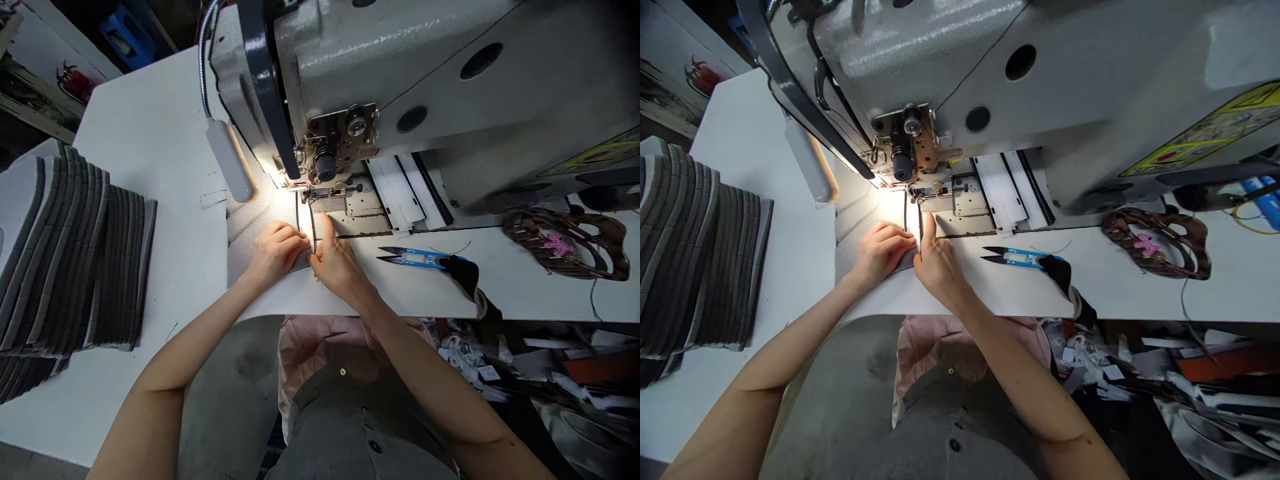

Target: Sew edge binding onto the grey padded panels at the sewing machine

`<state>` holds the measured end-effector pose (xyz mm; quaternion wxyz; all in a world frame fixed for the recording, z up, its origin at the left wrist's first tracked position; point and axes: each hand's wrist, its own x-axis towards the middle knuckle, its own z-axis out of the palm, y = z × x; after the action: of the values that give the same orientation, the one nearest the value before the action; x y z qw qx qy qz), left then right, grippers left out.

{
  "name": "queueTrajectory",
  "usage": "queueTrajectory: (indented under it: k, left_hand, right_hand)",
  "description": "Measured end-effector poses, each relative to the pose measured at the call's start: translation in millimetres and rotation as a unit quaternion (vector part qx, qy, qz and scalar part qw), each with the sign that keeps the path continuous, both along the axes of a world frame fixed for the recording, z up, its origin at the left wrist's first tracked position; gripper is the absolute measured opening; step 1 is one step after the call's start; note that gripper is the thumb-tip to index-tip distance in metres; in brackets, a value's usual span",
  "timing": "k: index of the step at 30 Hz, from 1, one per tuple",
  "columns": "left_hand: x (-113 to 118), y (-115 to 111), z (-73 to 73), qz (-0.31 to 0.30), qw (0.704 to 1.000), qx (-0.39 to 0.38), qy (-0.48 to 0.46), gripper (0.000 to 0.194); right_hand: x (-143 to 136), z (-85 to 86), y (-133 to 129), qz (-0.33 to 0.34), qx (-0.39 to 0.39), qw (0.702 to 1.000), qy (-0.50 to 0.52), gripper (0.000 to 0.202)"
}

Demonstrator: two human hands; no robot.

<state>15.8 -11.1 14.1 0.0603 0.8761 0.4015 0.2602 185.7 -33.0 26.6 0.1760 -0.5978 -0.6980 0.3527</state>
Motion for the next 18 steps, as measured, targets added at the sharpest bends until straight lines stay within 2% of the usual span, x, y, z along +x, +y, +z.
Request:
queueTrajectory:
  k: [3,5,8,10,11,14,18]
  left_hand:
    - [2.1,-0.6,-0.8,0.002,1.0,0.017,-0.003,0.023]
    - [2.8,-1.5,-1.2,0.001,0.999,0.031,0.007,0.023]
    - [2.0,-3.6,0.2,-0.009,0.998,0.048,0.033,0.025]
    - [0.1,-5.0,2.6,-0.032,0.997,0.049,0.05,0.026]
    - [-1.0,-5.7,4.0,-0.047,0.996,0.05,0.054,0.027]
    - [-4.2,-7.3,7.4,-0.083,0.994,0.056,0.05,0.028]
    - [-6.7,-6.4,6.6,-0.097,0.993,0.057,0.038,0.029]
  right_hand:
    - [0.5,4.8,-1.6,0.009,-0.023,0.998,-0.06,0.076]
    - [0.3,5.4,-5.2,-0.004,-0.02,0.995,-0.099,0.068]
    - [-0.2,1.1,-14.6,-0.022,0.023,0.99,-0.137,0.039]
    - [1.3,-4.4,-21.3,-0.006,0.078,0.985,-0.152,0.018]
    - [2.8,-7.4,-24.0,0.013,0.112,0.981,-0.16,0.014]
    - [10.1,-15.6,-28.8,0.082,0.214,0.958,-0.175,0.026]
    - [19.5,-21.6,-28.9,0.131,0.307,0.927,-0.169,0.029]
